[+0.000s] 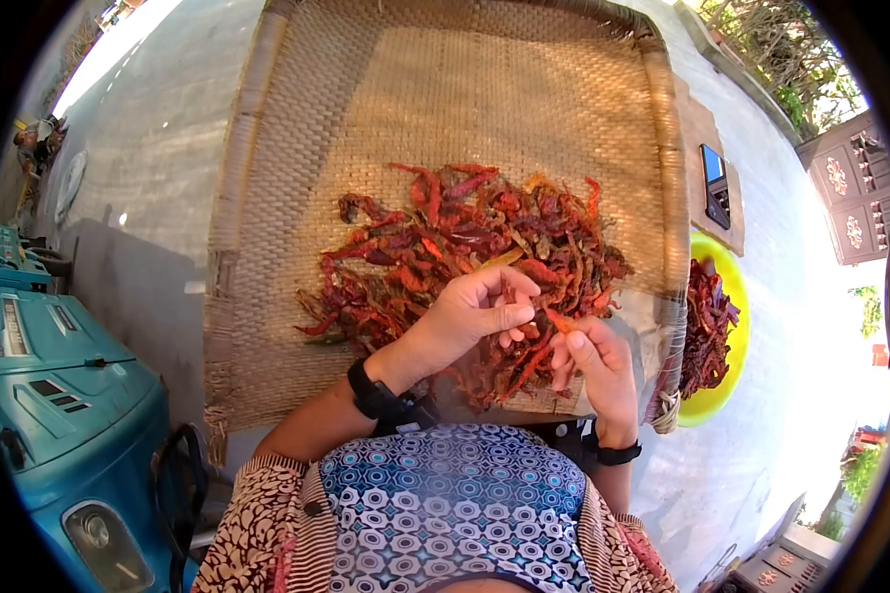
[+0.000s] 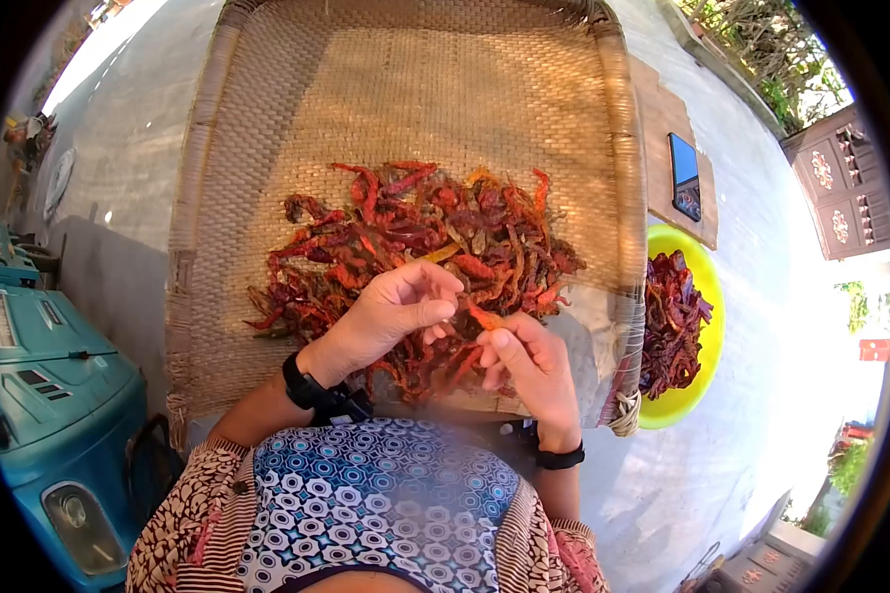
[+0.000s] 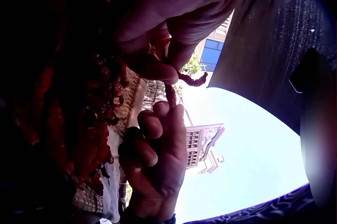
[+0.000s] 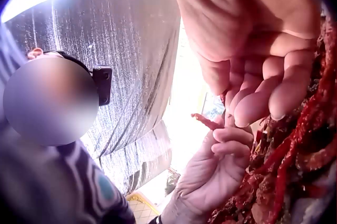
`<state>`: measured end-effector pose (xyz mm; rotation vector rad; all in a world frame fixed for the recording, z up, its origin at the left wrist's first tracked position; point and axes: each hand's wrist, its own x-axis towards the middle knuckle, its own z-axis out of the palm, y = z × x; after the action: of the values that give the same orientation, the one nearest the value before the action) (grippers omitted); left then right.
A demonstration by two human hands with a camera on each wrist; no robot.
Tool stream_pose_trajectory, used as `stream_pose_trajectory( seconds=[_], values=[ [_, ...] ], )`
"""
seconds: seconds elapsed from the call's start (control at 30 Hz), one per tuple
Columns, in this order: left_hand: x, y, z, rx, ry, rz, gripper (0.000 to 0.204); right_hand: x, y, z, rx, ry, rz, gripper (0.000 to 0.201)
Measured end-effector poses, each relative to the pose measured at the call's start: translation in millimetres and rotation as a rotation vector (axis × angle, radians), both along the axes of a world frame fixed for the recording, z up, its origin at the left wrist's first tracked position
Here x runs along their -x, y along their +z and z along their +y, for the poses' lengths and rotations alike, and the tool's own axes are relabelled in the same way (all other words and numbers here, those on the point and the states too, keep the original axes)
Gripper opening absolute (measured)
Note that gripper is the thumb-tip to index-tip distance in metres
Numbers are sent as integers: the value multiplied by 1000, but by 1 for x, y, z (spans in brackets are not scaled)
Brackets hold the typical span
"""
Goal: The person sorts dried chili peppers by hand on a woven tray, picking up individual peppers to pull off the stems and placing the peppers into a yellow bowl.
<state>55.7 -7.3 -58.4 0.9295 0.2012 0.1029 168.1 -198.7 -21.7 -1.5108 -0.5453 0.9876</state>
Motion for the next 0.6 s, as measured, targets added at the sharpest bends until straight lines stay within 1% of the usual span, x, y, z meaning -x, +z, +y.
stream_pose_trajectory(
  seconds=[0.03,0.1,0.17,0.2,0.27,0.37,0.4,0.43,0.47,0.5,0.6],
  values=[
    [0,0,-1,-9,7,-2,23,-6,2,-6,1,-96,12,27],
    [0,0,-1,-28,19,-9,23,-22,0,-20,-200,-348,32,29],
    [0,0,-3,-65,50,0,23,-42,-3,-36,-379,-681,138,33],
    [-1,1,-4,-84,66,4,24,-54,1,-43,-562,-782,304,39],
    [-1,4,-4,-85,80,18,24,-60,13,-53,-618,-605,467,46],
    [-1,6,-6,-118,66,53,24,-34,-4,-35,-380,-385,160,54],
    [-1,6,-8,-135,56,68,24,-21,0,-24,-241,-211,-33,53],
    [-1,5,-10,-157,49,59,24,-8,7,-13,-79,-91,-117,45],
    [-1,3,-11,-180,45,50,24,2,15,-2,93,-37,-215,35],
    [-1,1,-11,-204,43,42,25,7,11,6,96,19,-420,30],
    [0,6,-10,-222,40,55,24,11,8,18,162,126,-570,28]
  ],
)
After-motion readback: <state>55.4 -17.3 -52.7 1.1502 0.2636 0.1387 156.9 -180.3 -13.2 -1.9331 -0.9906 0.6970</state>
